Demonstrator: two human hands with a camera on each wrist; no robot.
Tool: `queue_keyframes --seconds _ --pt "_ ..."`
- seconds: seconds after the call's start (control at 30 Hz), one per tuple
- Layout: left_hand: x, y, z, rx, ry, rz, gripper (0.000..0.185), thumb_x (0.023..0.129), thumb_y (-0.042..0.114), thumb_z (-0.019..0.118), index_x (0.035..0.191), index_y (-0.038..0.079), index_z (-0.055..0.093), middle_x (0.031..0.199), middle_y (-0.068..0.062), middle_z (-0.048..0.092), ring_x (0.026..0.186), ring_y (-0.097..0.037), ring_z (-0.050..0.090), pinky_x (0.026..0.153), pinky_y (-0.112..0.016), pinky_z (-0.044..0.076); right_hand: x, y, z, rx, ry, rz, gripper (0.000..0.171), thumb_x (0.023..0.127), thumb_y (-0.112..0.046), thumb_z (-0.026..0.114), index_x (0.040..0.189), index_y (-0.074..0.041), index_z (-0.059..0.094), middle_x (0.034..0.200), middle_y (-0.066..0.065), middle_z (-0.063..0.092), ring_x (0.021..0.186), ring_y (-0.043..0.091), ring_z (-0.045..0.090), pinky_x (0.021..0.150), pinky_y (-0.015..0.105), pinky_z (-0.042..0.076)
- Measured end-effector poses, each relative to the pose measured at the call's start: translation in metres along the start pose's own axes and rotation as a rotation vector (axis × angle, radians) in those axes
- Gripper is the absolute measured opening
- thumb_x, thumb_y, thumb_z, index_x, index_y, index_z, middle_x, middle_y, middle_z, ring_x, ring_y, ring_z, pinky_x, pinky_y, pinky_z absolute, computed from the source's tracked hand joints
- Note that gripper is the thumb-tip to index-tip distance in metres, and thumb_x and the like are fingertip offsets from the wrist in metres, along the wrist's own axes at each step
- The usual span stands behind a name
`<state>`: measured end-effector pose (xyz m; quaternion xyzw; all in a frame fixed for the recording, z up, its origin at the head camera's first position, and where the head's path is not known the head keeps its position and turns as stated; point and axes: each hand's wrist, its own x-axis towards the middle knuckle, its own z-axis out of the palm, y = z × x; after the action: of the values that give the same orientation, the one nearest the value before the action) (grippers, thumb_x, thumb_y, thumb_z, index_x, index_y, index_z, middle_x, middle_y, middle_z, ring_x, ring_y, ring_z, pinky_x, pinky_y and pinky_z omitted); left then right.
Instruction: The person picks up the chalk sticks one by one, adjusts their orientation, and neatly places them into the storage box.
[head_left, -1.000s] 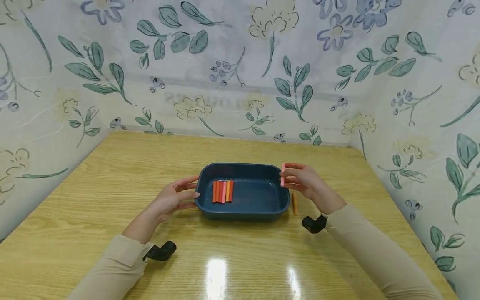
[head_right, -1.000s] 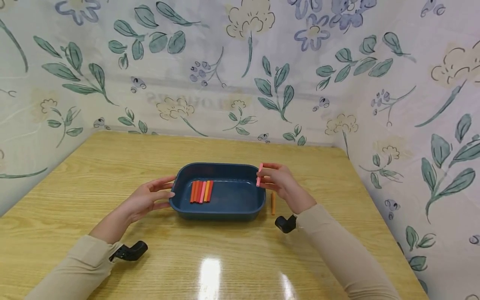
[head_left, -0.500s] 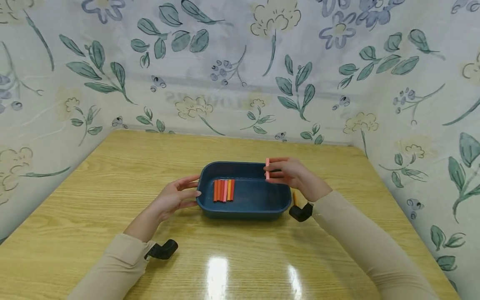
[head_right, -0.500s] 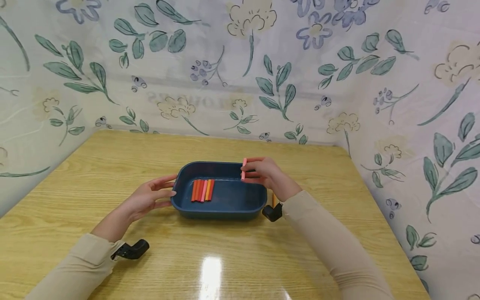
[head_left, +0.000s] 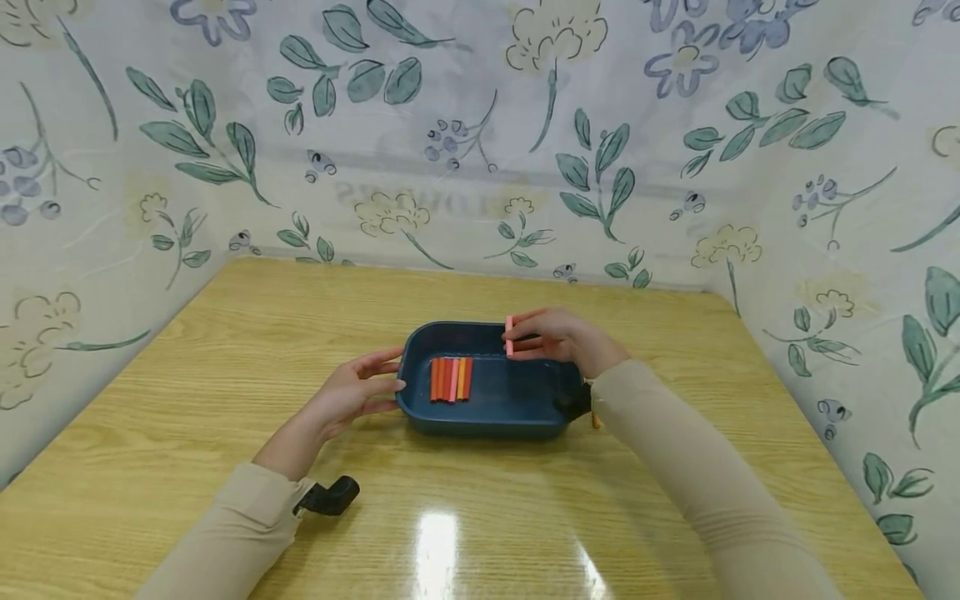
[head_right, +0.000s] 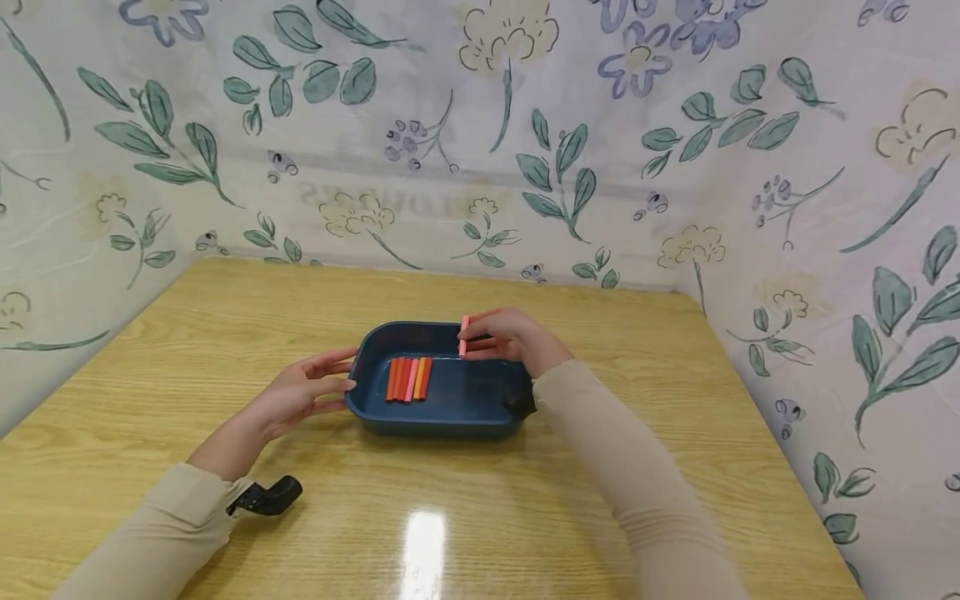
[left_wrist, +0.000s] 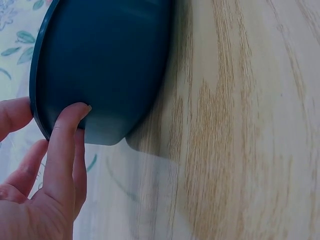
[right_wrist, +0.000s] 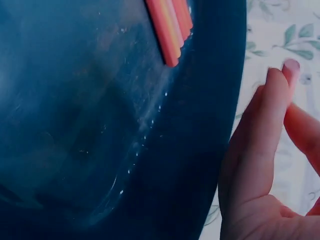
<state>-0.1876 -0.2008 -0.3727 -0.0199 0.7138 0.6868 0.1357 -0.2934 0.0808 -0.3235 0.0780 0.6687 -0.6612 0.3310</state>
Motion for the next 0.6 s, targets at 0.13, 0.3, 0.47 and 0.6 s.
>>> queue_keyframes --seconds 0.13,0.3,0.47,0.6 --pt "-0.002 0.001 0.0 -0.008 -0.007 0.009 0.063 0.088 0.002 0.06 0.144 0.002 0.032 0.139 -0.026 0.033 0.095 -0.02 0.061 0.082 -0.037 0.053 0.009 0.0 0.004 -0.064 -0.036 0.026 0.046 0.09 0.002 0.058 0.133 0.002 0.043 0.115 0.019 0.055 0.091 0.026 0.059 0.083 0.037 0.053" --pt "-0.003 0.002 0.002 -0.016 -0.011 0.013 0.063 0.089 0.002 0.06 0.144 0.002 0.031 0.139 -0.027 0.033 0.095 -0.021 0.061 0.082 -0.037 0.052 0.019 0.002 0.008 -0.19 -0.105 0.073 0.042 0.089 0.002 0.059 0.128 0.008 0.047 0.108 0.018 0.056 0.087 0.024 0.059 0.082 0.036 0.053" --pt "-0.003 0.002 0.002 -0.01 -0.004 0.009 0.063 0.089 0.002 0.06 0.144 0.002 0.031 0.138 -0.027 0.033 0.094 -0.02 0.061 0.082 -0.037 0.053 0.026 0.004 0.018 -0.242 -0.124 0.142 0.037 0.087 0.005 0.06 0.123 0.011 0.051 0.106 0.018 0.055 0.087 0.024 0.059 0.079 0.034 0.054" --pt "-0.002 0.002 0.001 0.001 -0.005 0.012 0.063 0.089 0.003 0.06 0.144 0.002 0.031 0.139 -0.027 0.032 0.095 -0.02 0.061 0.082 -0.036 0.053 0.032 0.008 0.026 -0.289 -0.117 0.173 0.03 0.087 0.005 0.06 0.116 0.012 0.056 0.104 0.018 0.057 0.086 0.023 0.06 0.077 0.033 0.055"
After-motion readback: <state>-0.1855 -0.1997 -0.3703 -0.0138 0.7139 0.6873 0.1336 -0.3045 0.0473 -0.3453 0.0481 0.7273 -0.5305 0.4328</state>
